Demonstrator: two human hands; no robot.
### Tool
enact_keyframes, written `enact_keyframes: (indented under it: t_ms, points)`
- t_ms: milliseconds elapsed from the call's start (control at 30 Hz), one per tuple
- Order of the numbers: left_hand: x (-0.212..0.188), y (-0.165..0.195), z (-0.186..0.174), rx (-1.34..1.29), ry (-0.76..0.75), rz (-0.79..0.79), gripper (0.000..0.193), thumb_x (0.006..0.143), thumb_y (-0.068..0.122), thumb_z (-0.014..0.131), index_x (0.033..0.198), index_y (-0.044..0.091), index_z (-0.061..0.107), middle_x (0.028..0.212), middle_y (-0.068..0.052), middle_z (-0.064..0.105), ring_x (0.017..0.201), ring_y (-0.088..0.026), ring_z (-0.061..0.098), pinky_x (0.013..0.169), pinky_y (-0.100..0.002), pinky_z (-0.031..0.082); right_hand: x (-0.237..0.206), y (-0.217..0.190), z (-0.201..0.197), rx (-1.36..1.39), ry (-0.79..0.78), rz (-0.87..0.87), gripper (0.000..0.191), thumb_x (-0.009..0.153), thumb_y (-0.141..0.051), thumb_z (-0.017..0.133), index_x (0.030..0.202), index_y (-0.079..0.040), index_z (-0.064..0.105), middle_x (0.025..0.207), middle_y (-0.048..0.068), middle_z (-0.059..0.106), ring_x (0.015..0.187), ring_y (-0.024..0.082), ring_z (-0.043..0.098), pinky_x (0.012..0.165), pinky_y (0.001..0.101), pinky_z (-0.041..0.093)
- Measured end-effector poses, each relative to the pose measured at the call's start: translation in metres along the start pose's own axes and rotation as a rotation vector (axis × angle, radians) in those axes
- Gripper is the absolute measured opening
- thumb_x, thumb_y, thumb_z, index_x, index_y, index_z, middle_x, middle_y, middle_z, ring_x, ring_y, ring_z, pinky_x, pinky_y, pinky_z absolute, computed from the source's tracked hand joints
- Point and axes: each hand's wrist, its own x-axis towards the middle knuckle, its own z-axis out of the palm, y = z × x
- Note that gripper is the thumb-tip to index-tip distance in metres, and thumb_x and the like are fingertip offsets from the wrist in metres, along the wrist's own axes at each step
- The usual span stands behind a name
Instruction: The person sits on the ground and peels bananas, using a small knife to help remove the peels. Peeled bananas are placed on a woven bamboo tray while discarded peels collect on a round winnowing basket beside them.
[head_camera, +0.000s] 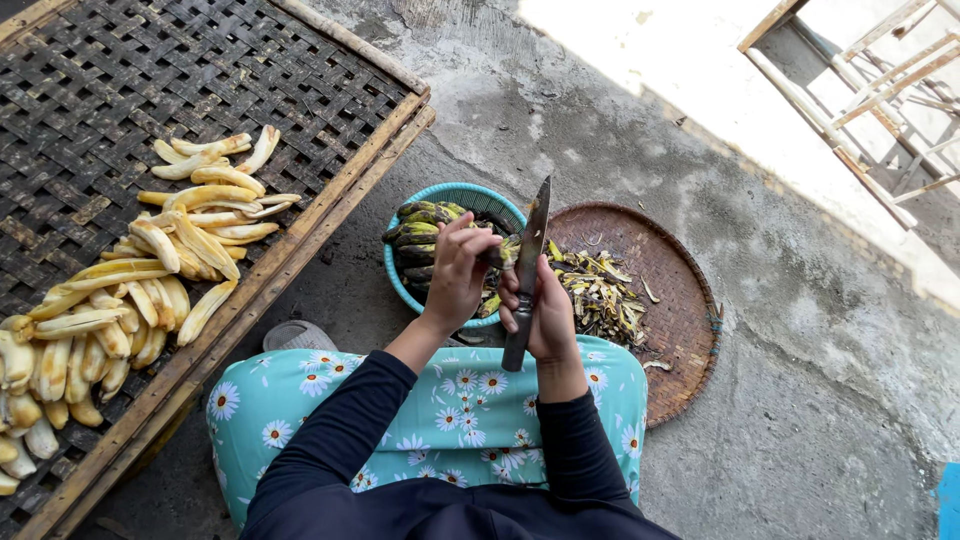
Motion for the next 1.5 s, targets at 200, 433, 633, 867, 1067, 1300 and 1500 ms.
enact_keyframes:
  t_ms: [200, 433, 633, 867, 1067, 1300, 1500]
  points:
    - [0.0, -0.01, 0.019, -1.136, 0.147, -0.559, 0.038, 0.11, 0.004, 0.054, 0.143, 0.02, 0.045, 0.159, -0.005, 0.049, 0.141, -0.02, 0.049, 0.105, -0.038, 0.047, 0.004, 0.0, -0.027, 0.527, -0.065, 0.137, 0.044, 0.114, -0.042, 0.031, 0.116, -0.002, 0.049, 0.091, 0.008, 0.044, 0.075, 0.017, 0.046, 0.05, 0.0264, 0.045]
    - [0.01, -0.04, -0.005, -1.318, 0.378, -0.823, 0.04, 0.107, 0.013, 0.051, 0.145, 0.024, 0.039, 0.154, -0.001, 0.044, 0.135, -0.018, 0.052, 0.102, -0.043, 0.06, 0.008, -0.019, -0.129, 0.396, 0.433, -0.088, 0.039, 0.114, -0.045, 0.033, 0.121, -0.007, 0.039, 0.094, 0.012, 0.053, 0.071, 0.015, 0.049, 0.054, 0.0267, 0.046]
    - [0.009, -0.035, 0.004, -1.248, 0.246, -0.936, 0.062, 0.101, 0.006, 0.06, 0.154, 0.026, 0.033, 0.137, -0.006, 0.052, 0.114, -0.018, 0.062, 0.093, -0.037, 0.061, 0.003, -0.039, -0.112, 0.101, 0.663, -0.305, 0.048, 0.106, -0.055, 0.032, 0.129, -0.014, 0.039, 0.091, 0.011, 0.054, 0.061, 0.013, 0.053, 0.045, 0.0256, 0.046]
    - [-0.01, -0.01, 0.021, -1.214, 0.132, -0.974, 0.059, 0.101, 0.003, 0.062, 0.153, 0.013, 0.037, 0.131, -0.005, 0.058, 0.113, -0.017, 0.064, 0.091, -0.036, 0.061, 0.004, 0.009, -0.027, -0.825, 0.311, -0.251, 0.049, 0.095, -0.014, 0.068, 0.137, -0.011, 0.042, 0.099, 0.002, 0.06, 0.056, 0.008, 0.05, 0.04, 0.0245, 0.04]
    - [-0.016, -0.008, 0.025, -1.125, 0.032, -0.906, 0.052, 0.103, 0.009, 0.057, 0.152, 0.012, 0.04, 0.133, -0.002, 0.06, 0.114, -0.012, 0.062, 0.094, -0.03, 0.057, 0.007, 0.016, -0.02, -1.206, 0.271, -0.488, 0.012, 0.105, -0.011, 0.067, 0.111, -0.001, 0.069, 0.094, 0.004, 0.073, 0.084, 0.006, 0.063, 0.077, 0.023, 0.053]
    - [-0.025, -0.019, 0.031, -1.292, -0.327, -0.941, 0.043, 0.112, 0.026, 0.051, 0.15, 0.004, 0.051, 0.122, -0.004, 0.065, 0.105, -0.008, 0.062, 0.09, -0.026, 0.055, 0.009, -0.01, -0.046, -1.375, 0.525, -0.667, 0.012, 0.107, -0.01, 0.061, 0.105, 0.001, 0.066, 0.081, 0.002, 0.06, 0.068, 0.008, 0.049, 0.057, 0.0249, 0.039]
    - [-0.027, -0.015, 0.033, -1.365, -0.382, -1.017, 0.044, 0.106, 0.031, 0.05, 0.143, 0.007, 0.056, 0.114, -0.001, 0.069, 0.097, -0.007, 0.066, 0.088, -0.027, 0.058, -0.011, -0.067, -0.08, -1.657, 0.862, -0.86, 0.022, 0.108, -0.011, 0.064, 0.12, 0.007, 0.06, 0.103, 0.011, 0.059, 0.084, 0.012, 0.058, 0.069, 0.0268, 0.05]
